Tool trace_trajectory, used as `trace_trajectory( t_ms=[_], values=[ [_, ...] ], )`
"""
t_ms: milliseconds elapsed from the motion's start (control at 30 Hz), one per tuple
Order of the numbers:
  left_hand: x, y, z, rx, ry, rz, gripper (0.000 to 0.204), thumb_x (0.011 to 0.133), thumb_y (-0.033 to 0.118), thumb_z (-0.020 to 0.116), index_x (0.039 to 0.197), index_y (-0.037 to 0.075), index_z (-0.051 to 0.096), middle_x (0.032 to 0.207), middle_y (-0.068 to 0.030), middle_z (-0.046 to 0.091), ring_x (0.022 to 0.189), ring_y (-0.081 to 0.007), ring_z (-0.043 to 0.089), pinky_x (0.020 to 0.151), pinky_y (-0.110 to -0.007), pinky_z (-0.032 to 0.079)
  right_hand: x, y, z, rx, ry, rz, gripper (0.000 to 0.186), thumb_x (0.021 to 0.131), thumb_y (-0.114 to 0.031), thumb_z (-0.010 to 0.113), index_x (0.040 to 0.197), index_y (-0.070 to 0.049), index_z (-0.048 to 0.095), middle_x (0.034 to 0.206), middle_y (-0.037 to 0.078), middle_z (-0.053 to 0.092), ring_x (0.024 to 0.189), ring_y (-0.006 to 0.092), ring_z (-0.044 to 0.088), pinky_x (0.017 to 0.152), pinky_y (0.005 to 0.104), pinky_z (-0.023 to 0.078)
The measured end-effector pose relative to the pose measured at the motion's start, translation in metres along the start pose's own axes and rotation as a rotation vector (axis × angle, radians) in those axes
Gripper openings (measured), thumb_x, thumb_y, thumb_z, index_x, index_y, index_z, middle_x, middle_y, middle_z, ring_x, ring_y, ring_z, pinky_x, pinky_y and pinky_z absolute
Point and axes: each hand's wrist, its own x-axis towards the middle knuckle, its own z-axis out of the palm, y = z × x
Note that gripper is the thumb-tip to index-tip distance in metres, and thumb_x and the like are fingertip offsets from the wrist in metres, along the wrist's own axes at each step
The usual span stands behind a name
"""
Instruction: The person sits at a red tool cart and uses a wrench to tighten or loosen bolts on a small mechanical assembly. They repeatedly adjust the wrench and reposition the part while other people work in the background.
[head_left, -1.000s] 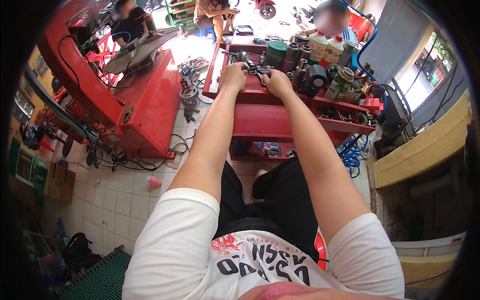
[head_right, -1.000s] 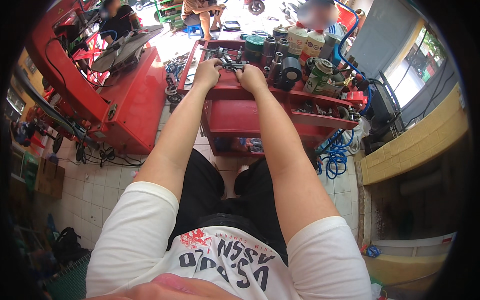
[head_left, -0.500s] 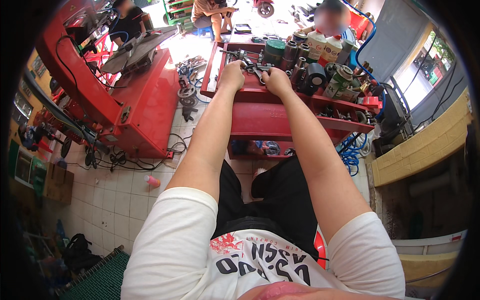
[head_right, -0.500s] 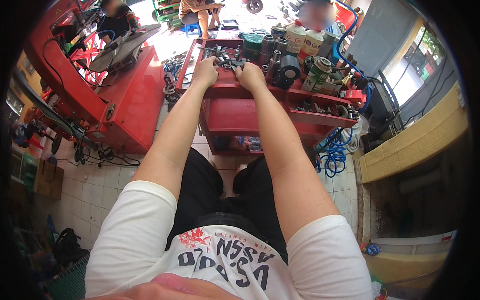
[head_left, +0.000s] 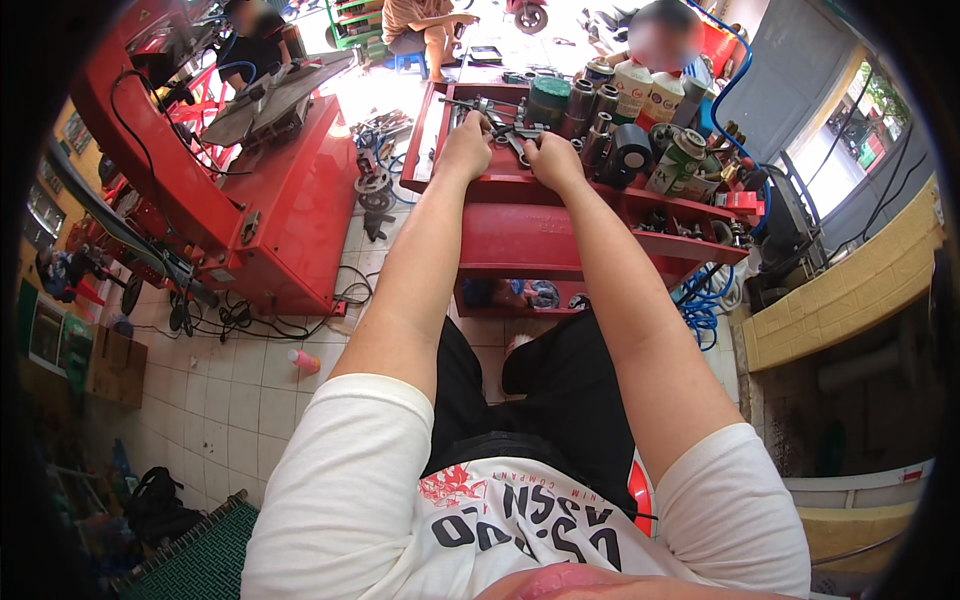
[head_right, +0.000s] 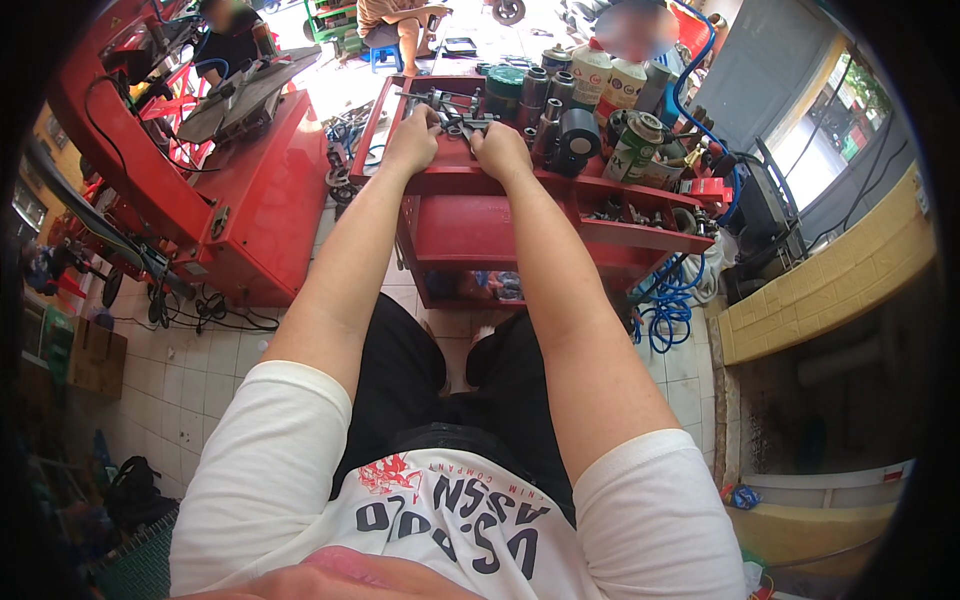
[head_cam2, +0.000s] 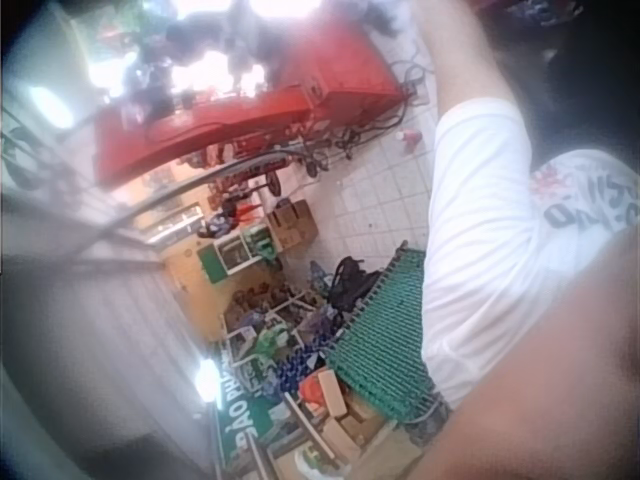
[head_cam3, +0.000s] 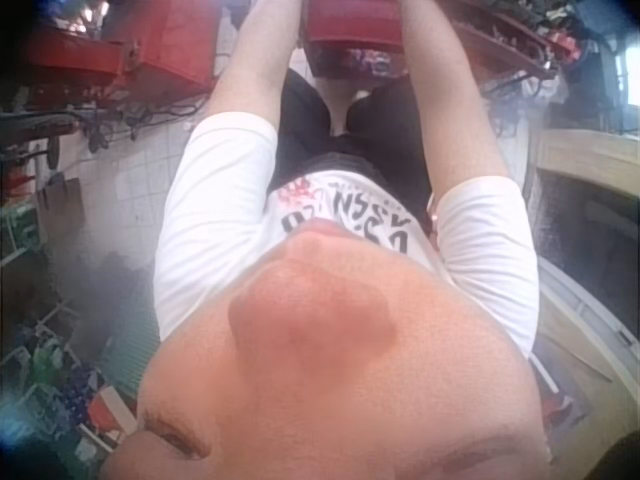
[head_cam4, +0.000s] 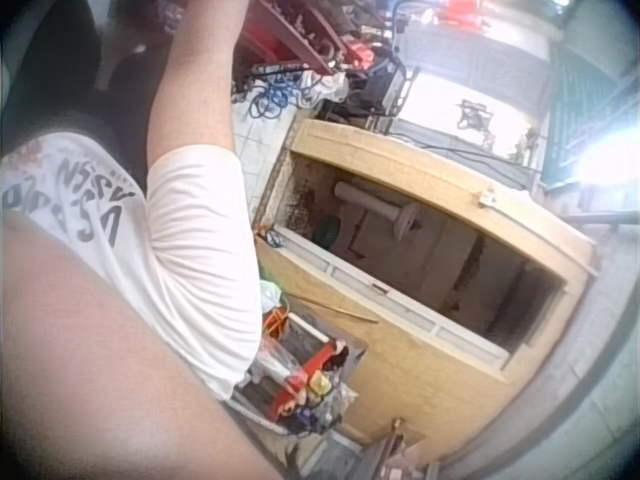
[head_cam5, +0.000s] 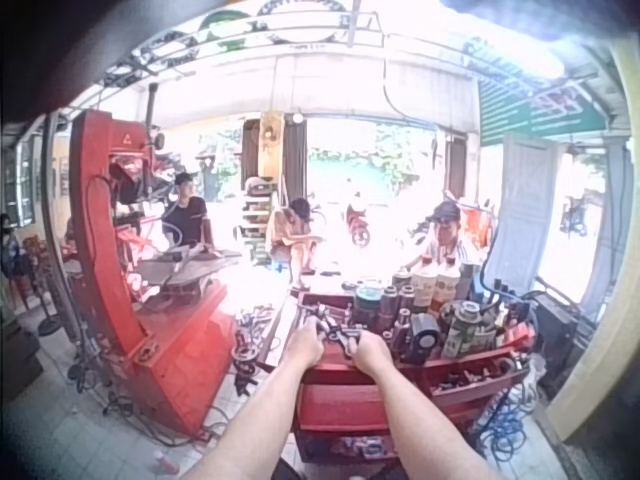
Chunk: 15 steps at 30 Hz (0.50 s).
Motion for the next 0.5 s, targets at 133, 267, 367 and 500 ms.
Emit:
trace_trajectory(
  t_ms=[133, 267, 367, 500],
  values=[
    [0.001, -0.003, 0.001, -0.024, -0.003, 0.060, 0.023, 0.100, 0.011, 0.063, 0.122, 0.004, 0.066, 0.115, -0.0170, 0.075, 0.113, -0.0342, 0.070, 0.097, -0.043, 0.053, 0.000, 0.002, 0.001, 0.012, 0.006, 0.001, 0.041, 0.097, -0.037, 0.061, 0.110, 0.000, 0.074, 0.109, 0.027, 0.074, 0.107, 0.0438, 0.070, 0.095, 0.0522, 0.053],
    [0.001, -0.005, 0.000, 0.048, -0.043, 0.062, 0.023, 0.100, 0.009, 0.062, 0.121, 0.007, 0.069, 0.114, -0.0164, 0.075, 0.111, -0.0328, 0.071, 0.095, -0.043, 0.054, -0.001, 0.001, 0.002, 0.012, 0.012, -0.009, 0.041, 0.098, -0.037, 0.061, 0.110, 0.000, 0.074, 0.108, 0.027, 0.074, 0.106, 0.0438, 0.070, 0.095, 0.0522, 0.053],
    [0.000, -0.002, 0.000, 0.033, -0.070, 0.044, 0.022, 0.101, 0.009, 0.061, 0.121, 0.008, 0.068, 0.113, -0.0158, 0.075, 0.108, -0.0319, 0.072, 0.094, -0.042, 0.054, 0.001, 0.003, 0.004, 0.018, 0.060, 0.010, 0.040, 0.097, -0.036, 0.063, 0.104, 0.002, 0.074, 0.102, 0.026, 0.075, 0.102, 0.0418, 0.072, 0.092, 0.0481, 0.055],
    [0.003, -0.002, 0.004, -0.062, -0.135, 0.096, 0.020, 0.101, 0.007, 0.060, 0.120, 0.006, 0.067, 0.109, -0.0136, 0.074, 0.102, -0.0277, 0.072, 0.091, -0.039, 0.055, 0.010, 0.017, 0.008, 0.126, 0.241, -0.043, 0.038, 0.098, -0.034, 0.064, 0.100, 0.002, 0.073, 0.091, 0.021, 0.077, 0.084, 0.0353, 0.076, 0.076, 0.0452, 0.058]
  ],
)
